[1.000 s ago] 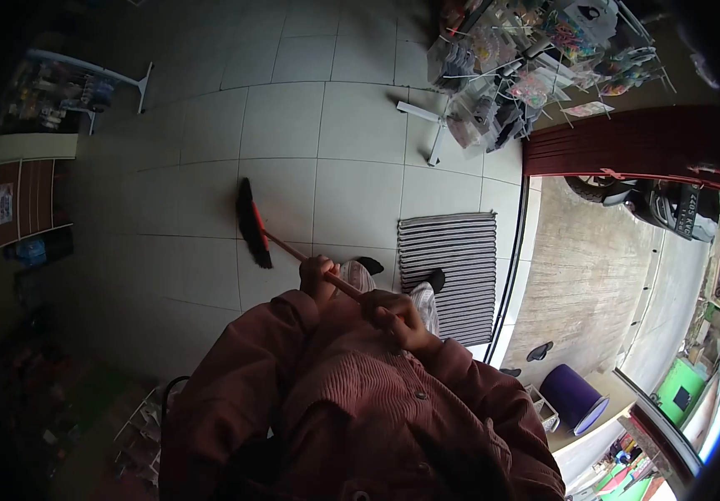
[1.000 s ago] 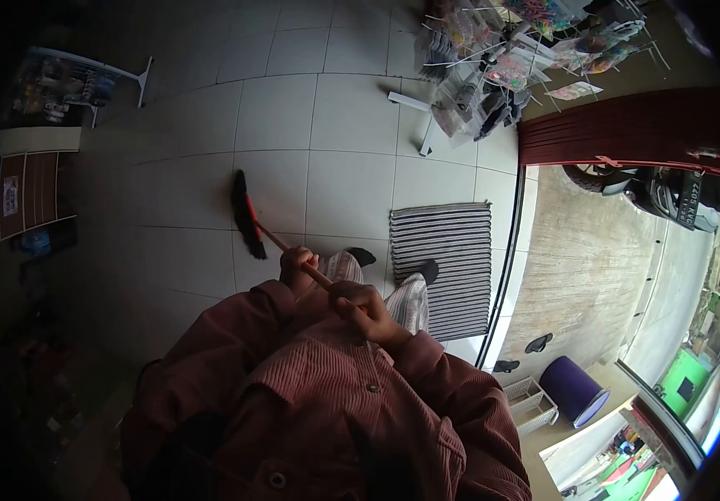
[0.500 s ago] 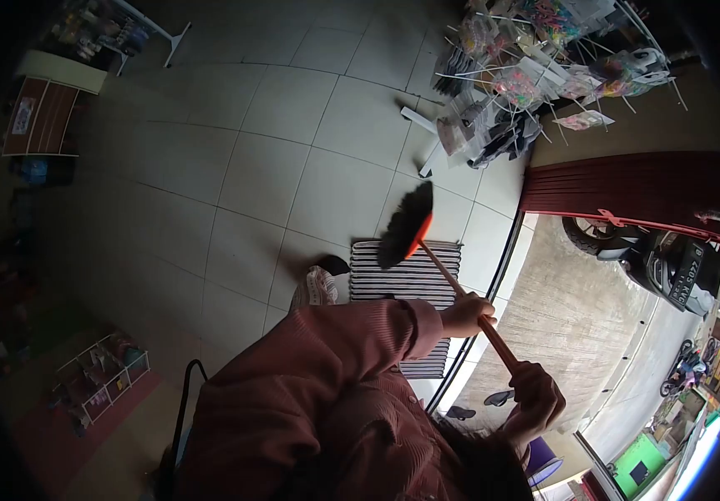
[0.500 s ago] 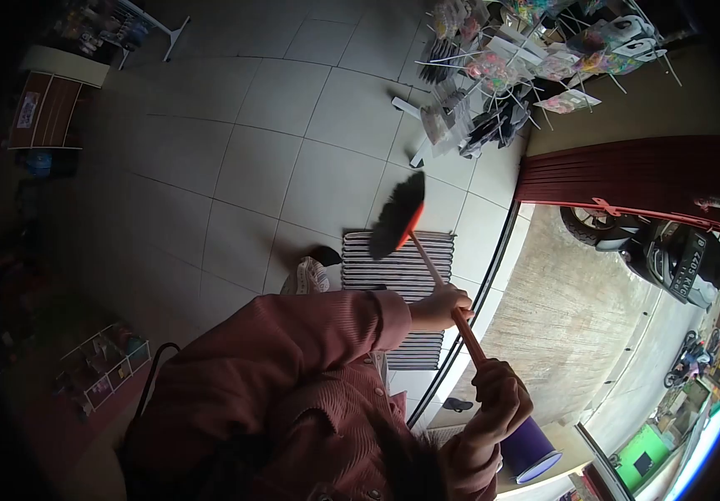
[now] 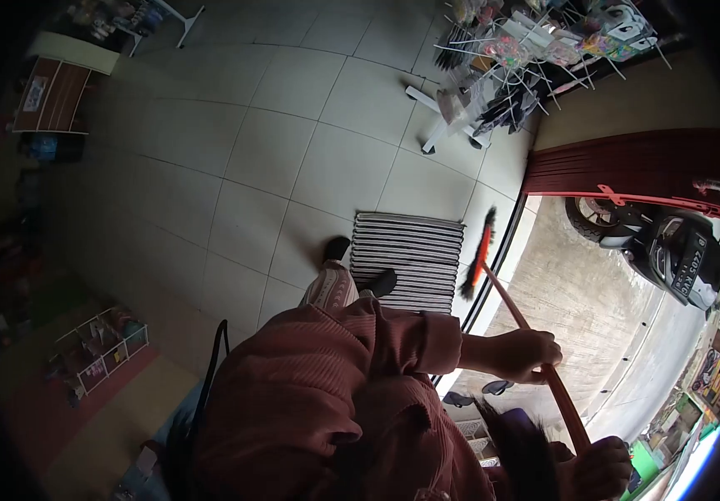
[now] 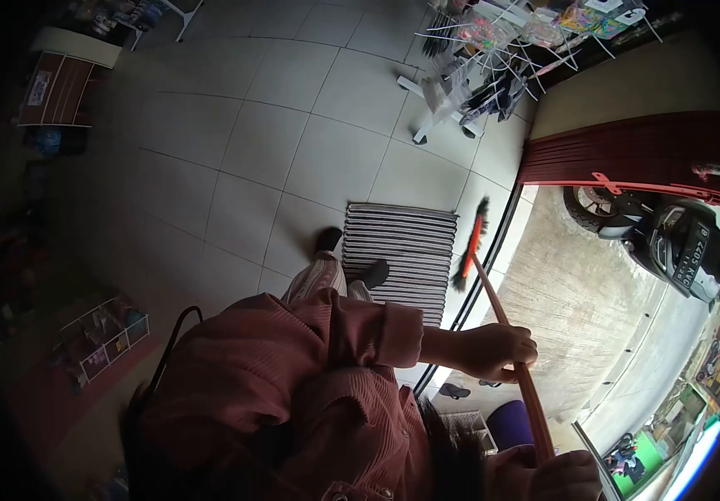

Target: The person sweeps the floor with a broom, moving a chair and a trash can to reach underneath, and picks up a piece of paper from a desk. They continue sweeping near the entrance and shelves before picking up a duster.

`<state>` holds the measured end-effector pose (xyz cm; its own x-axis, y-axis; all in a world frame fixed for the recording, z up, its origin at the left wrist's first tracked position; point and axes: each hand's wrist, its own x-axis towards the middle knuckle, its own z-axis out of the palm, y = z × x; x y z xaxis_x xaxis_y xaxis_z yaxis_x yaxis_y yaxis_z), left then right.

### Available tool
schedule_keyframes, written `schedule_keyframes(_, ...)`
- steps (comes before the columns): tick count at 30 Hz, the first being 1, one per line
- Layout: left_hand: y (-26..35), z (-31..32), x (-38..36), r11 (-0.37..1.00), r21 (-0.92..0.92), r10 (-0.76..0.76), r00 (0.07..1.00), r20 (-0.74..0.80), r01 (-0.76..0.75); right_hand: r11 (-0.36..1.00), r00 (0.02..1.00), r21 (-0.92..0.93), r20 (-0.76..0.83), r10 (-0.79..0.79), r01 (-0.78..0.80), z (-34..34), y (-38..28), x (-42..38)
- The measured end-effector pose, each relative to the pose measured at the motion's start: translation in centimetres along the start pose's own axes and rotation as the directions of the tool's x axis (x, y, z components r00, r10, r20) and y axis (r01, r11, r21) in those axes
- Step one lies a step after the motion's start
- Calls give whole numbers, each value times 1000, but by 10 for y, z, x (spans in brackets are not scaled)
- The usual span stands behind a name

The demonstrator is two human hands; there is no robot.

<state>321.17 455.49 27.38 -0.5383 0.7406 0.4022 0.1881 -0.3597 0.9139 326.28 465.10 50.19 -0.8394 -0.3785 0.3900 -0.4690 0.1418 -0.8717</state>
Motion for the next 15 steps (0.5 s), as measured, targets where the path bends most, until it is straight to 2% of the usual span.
schedule_keyframes(2, 21, -28, -33, 993, 118, -6, 989, -145, 24, 961, 921, 176, -365, -139, 215, 23, 10, -2)
schedule_keyframes(3, 30, -50, -52, 966, 230, -65, 970, -232, 119, 944, 658, 200, -753, -24, 263, 48, 30, -19)
schedule_keyframes(5, 38, -99, -99, 850, 405, -169, 903, -396, 336, 885, 726, 449, -649, 226, 126, 83, 60, 18)
schedule_keyframes(6, 33, -123, -129, 762, 467, -215, 855, -472, 449, 814, 785, 573, -546, 291, 97, 103, 89, 30)
schedule_keyframes(7, 29, -147, -158, 673, 535, -154, 804, -574, 510, 745, 843, 666, -409, 349, 15, 125, 119, 32)
schedule_keyframes(8, 28, -174, -195, 643, 519, -201, 778, -595, 563, 708, 875, 705, -359, 324, 27, 158, 151, 38)
schedule_keyframes(9, 30, -195, -229, 501, 605, -142, 748, -648, 619, 657, 872, 752, -292, 394, -45, 193, 175, 42)
schedule_keyframes(10, 26, -213, -268, 372, 597, -186, 687, -702, 711, 579, 890, 810, -192, 414, -94, 226, 198, 48)
schedule_keyframes(11, 16, -232, -313, 290, 600, -231, 663, -712, 746, 505, 901, 842, -54, 431, -191, 257, 221, 45)
schedule_keyframes(12, 4, -246, -355, 206, 599, -273, 634, -724, 773, 539, 920, 799, 45, 390, -267, 290, 245, 45)
schedule_keyframes(14, -16, -253, -409, -180, 470, -366, 385, -847, 864, 487, 813, 688, 271, 515, -538, 334, 263, 49)
schedule_keyframes(15, -37, -253, -423, -227, 416, -343, 328, -880, 881, 531, 827, 660, 267, 495, -532, 349, 281, 41)
